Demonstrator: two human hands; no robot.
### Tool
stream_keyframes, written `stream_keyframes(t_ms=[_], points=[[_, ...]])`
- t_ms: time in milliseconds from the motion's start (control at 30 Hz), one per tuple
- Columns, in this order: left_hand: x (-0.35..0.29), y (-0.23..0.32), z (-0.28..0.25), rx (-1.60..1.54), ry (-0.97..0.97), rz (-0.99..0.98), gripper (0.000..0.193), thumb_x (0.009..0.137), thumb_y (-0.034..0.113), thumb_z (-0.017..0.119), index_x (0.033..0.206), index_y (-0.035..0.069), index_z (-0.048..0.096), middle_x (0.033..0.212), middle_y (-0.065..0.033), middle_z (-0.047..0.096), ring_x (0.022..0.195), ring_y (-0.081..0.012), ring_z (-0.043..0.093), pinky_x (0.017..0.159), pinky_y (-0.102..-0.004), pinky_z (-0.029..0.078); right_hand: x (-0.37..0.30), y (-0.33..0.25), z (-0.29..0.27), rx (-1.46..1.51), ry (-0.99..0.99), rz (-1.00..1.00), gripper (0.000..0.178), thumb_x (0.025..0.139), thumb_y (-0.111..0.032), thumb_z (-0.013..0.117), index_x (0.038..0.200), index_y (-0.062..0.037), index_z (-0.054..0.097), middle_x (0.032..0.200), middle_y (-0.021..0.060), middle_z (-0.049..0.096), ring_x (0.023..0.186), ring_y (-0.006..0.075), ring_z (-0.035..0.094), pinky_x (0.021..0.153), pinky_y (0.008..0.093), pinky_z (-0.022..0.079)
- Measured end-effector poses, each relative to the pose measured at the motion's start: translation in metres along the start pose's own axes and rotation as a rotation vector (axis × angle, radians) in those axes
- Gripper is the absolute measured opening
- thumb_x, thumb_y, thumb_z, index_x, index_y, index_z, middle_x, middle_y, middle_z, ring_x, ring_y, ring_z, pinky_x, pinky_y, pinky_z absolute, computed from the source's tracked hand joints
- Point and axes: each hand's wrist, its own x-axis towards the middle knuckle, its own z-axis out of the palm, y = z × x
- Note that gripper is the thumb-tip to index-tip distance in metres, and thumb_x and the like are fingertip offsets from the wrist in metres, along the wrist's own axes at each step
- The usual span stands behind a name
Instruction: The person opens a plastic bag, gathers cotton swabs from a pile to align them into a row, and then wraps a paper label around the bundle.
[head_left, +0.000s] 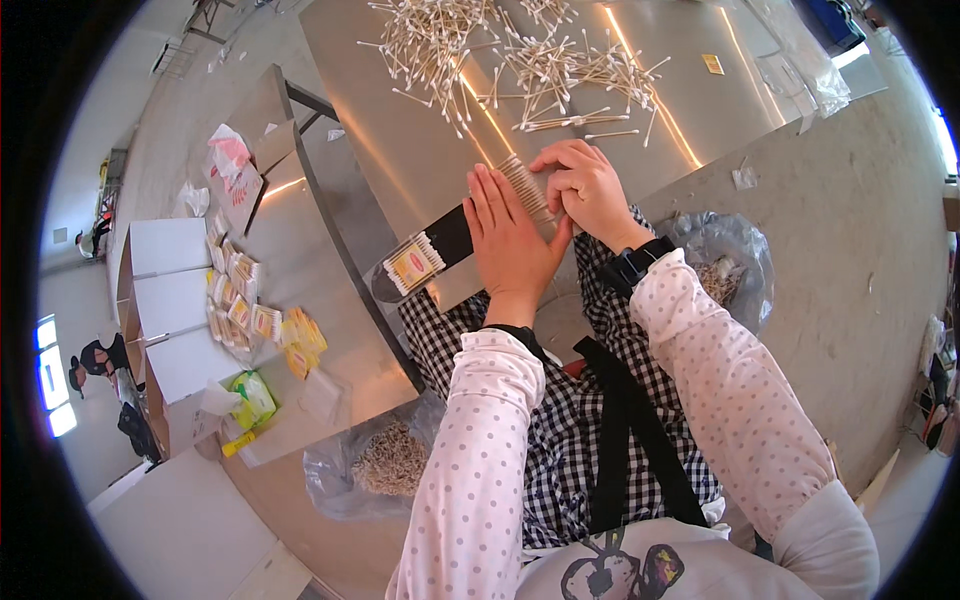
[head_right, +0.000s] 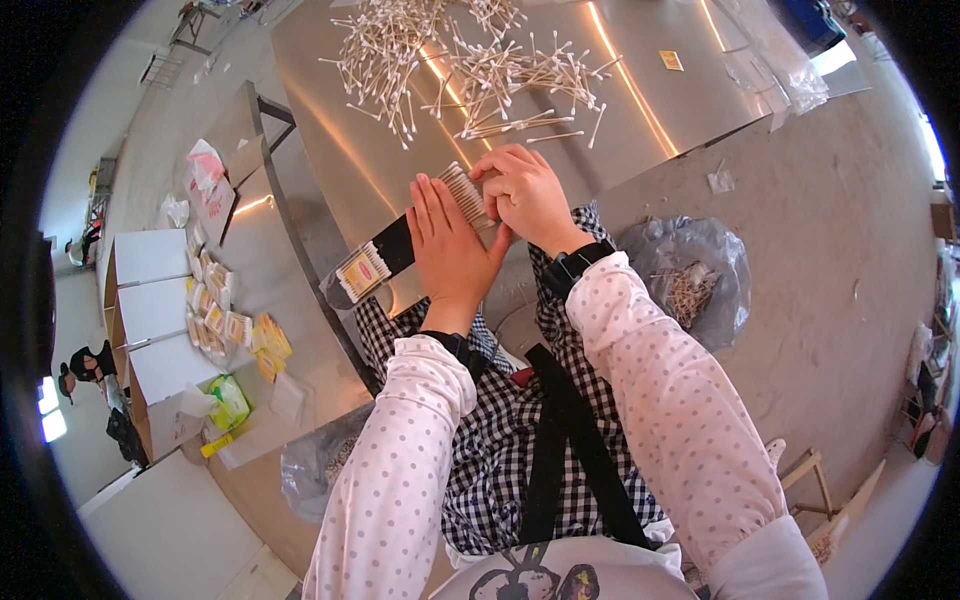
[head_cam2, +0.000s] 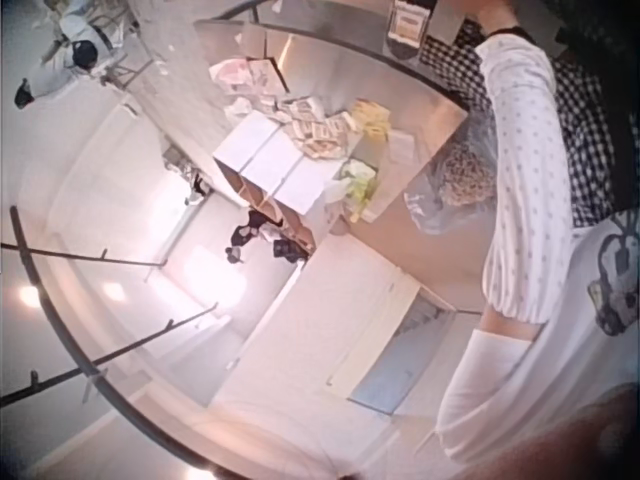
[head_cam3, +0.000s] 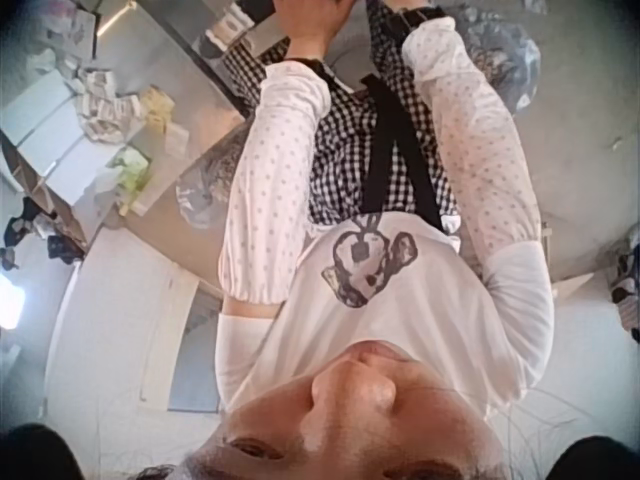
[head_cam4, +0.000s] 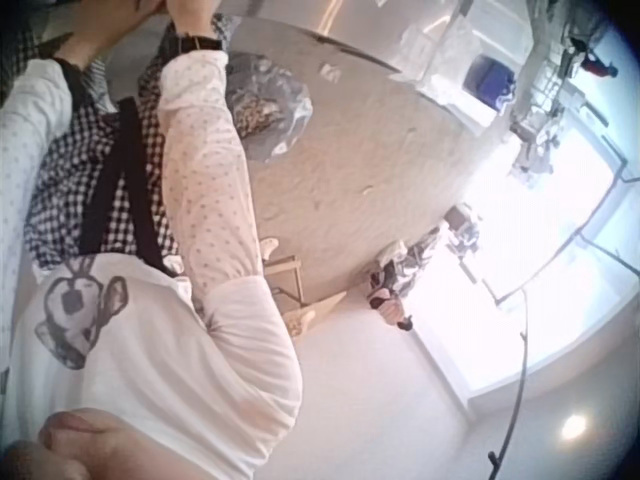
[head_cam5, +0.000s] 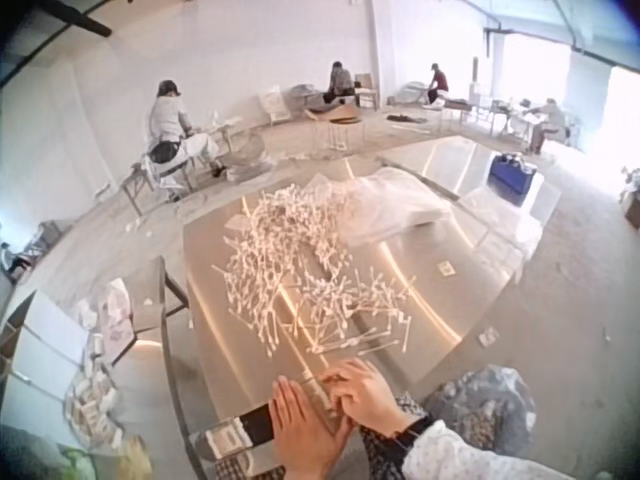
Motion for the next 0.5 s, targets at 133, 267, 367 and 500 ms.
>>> stream_keyframes(t_ms=[133, 267, 367, 500], points=[[-0.0003, 0.0002, 0.0016, -0.004, 0.003, -0.004, 0.098, 0.087, 0.058, 0.061, 0.146, -0.014, 0.031, 0.154, -0.0321, 0.032, 0.148, -0.042, 0.025, 0.12, -0.0511, 0.021, 0.0003, 0.0007, 0.0022, 0.066, 0.042, 0.022, 0.014, 0.067, 0.002, 0.059, 0.06, -0.0082, 0.065, 0.103, -0.0006, 0.07, 0.103, 0.0226, 0.061, 0.089, 0.0352, 0.047], [0.0002, 0.0, 0.0011, -0.001, -0.009, -0.003, 0.099, 0.086, 0.059, 0.062, 0.147, -0.014, 0.03, 0.154, -0.0321, 0.031, 0.149, -0.0418, 0.024, 0.121, -0.051, 0.021, 0.0007, -0.0004, 0.0021, 0.088, 0.075, 0.069, 0.015, 0.068, 0.004, 0.058, 0.062, -0.007, 0.066, 0.102, 0.0, 0.07, 0.1, 0.0231, 0.062, 0.087, 0.0345, 0.05], [0.0003, 0.001, 0.0001, 0.001, -0.019, -0.008, 0.099, 0.087, 0.059, 0.062, 0.147, -0.013, 0.03, 0.154, -0.0321, 0.031, 0.149, -0.0416, 0.024, 0.121, -0.0509, 0.021, 0.001, 0.0, 0.002, 0.069, 0.066, 0.056, 0.015, 0.068, 0.004, 0.058, 0.062, -0.0073, 0.066, 0.101, 0.0001, 0.07, 0.1, 0.0226, 0.062, 0.088, 0.0349, 0.049], [-0.0001, 0.0005, -0.0006, 0.002, -0.023, -0.009, 0.099, 0.087, 0.059, 0.061, 0.147, -0.014, 0.03, 0.155, -0.0322, 0.03, 0.149, -0.0414, 0.024, 0.121, -0.0508, 0.021, 0.0008, -0.0004, 0.0024, 0.066, 0.065, 0.049, 0.014, 0.068, 0.003, 0.058, 0.062, -0.0075, 0.066, 0.101, -0.0001, 0.07, 0.101, 0.0222, 0.062, 0.089, 0.0355, 0.048]])
